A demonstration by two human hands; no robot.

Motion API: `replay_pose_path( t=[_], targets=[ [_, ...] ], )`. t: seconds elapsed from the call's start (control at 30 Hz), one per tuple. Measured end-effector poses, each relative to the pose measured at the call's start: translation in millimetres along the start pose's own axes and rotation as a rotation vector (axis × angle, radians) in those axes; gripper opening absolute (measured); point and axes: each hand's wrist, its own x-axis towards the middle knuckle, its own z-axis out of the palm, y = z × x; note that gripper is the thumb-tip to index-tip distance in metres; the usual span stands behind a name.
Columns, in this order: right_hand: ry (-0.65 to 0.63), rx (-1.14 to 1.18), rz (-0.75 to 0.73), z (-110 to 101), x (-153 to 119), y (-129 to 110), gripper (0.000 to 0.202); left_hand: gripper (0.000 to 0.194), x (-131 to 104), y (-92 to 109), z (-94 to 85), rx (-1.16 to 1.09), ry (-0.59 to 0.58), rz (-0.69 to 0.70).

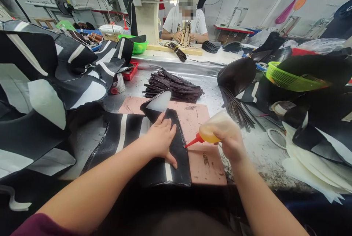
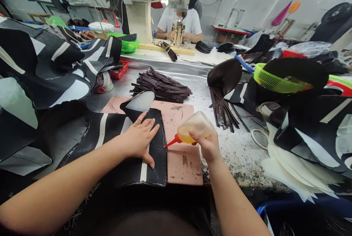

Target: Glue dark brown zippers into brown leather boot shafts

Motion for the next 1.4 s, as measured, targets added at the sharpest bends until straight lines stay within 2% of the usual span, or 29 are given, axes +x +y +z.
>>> replay_pose_path(
  t=[0.23, 0.43, 0.57, 0.77, 0.9, 0.97, 1.07, 1.17, 1.33, 1.4],
  targets=[
    [0.064, -0.01, -0.056, -4, -14, 2, 0.031, 0.128, 1, 2, 0.5, -0.004, -0.006, -0.006],
    [-0.009, -0.005, -0.032, -15, -33, 8, 0.03, 0.125, 2, 2, -0.2, 0.009, -0.007, -0.007],
    [0.068, 0.059, -0.056, -19, -44, 7, 0.031, 0.124, 3, 3, 0.9, 0.018, 0.011, -0.012],
    [0.05, 0.062, 0.065, -22, -57, 9, 0.033, 0.124, 5, 2, 3.6, 0.017, 0.026, -0.005],
    [0.098, 0.062, 0.028, -24, -66, 11, 0.036, 0.126, 6, 3, 4.2, 0.008, 0.03, -0.009],
    [0.068, 0.035, 0.038, -26, -67, 12, 0.036, 0.122, 5, 2, 4.1, 0.005, 0.03, -0.012],
    [0.025, -0.007, 0.045, -29, -61, 14, 0.035, 0.12, 5, 2, 4.1, 0.012, 0.037, -0.008],
    [0.048, -0.042, -0.019, -27, -45, 13, 0.035, 0.121, 3, 2, 4.0, 0.022, 0.061, -0.001],
    [0.108, -0.195, -0.084, -5, -12, 10, 0.049, 0.122, 2, 2, 3.4, 0.021, 0.055, -0.006],
    [0.17, -0.276, -0.17, 5, -3, 8, 0.054, 0.123, 2, 1, 2.9, 0.002, 0.057, -0.003]
  ],
)
